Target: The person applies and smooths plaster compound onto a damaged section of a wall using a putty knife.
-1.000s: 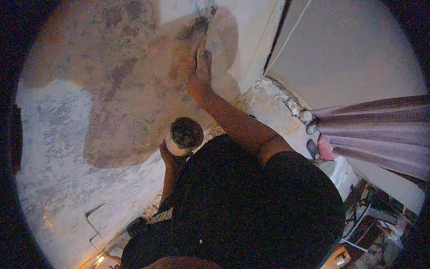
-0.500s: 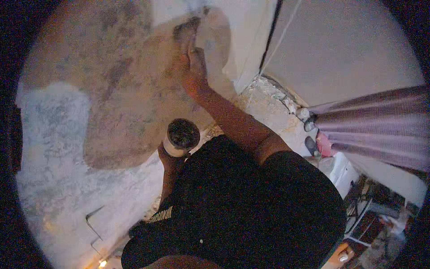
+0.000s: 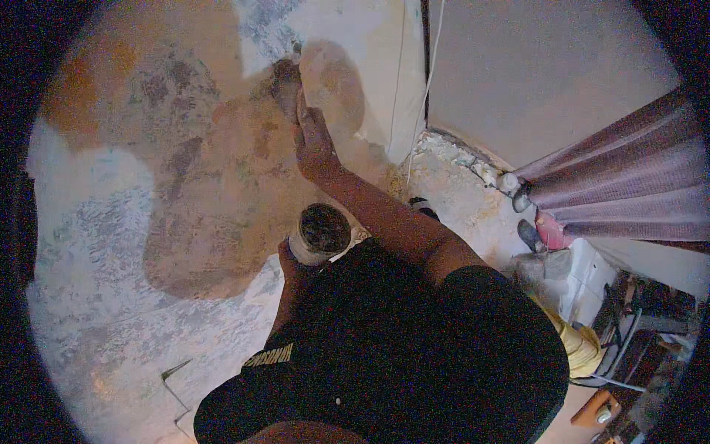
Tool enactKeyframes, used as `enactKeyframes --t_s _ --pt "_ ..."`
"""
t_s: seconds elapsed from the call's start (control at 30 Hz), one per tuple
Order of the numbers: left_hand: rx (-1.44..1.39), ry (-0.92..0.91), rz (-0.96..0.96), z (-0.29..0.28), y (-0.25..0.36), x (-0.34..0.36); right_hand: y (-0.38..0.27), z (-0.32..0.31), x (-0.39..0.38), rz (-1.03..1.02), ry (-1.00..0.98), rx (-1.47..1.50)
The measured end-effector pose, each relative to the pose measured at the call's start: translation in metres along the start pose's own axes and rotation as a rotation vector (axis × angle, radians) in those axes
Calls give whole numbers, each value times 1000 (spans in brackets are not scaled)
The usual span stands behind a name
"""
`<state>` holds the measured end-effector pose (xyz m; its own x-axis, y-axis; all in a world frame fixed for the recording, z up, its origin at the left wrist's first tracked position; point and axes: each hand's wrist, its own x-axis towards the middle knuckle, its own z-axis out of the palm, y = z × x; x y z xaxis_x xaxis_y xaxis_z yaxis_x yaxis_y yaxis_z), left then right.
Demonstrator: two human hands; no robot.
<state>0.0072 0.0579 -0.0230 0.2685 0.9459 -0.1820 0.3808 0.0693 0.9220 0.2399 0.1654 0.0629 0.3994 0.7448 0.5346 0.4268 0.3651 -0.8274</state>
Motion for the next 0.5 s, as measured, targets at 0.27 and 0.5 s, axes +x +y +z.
enactKeyframes --t_s 0.27,0.5 --pt "65 -65 -71 -10 17 -20 12 17 13 -11 -4 53" --pt "-303 -48 -171 -3 34 -22 4 3 6 41 -91 58"
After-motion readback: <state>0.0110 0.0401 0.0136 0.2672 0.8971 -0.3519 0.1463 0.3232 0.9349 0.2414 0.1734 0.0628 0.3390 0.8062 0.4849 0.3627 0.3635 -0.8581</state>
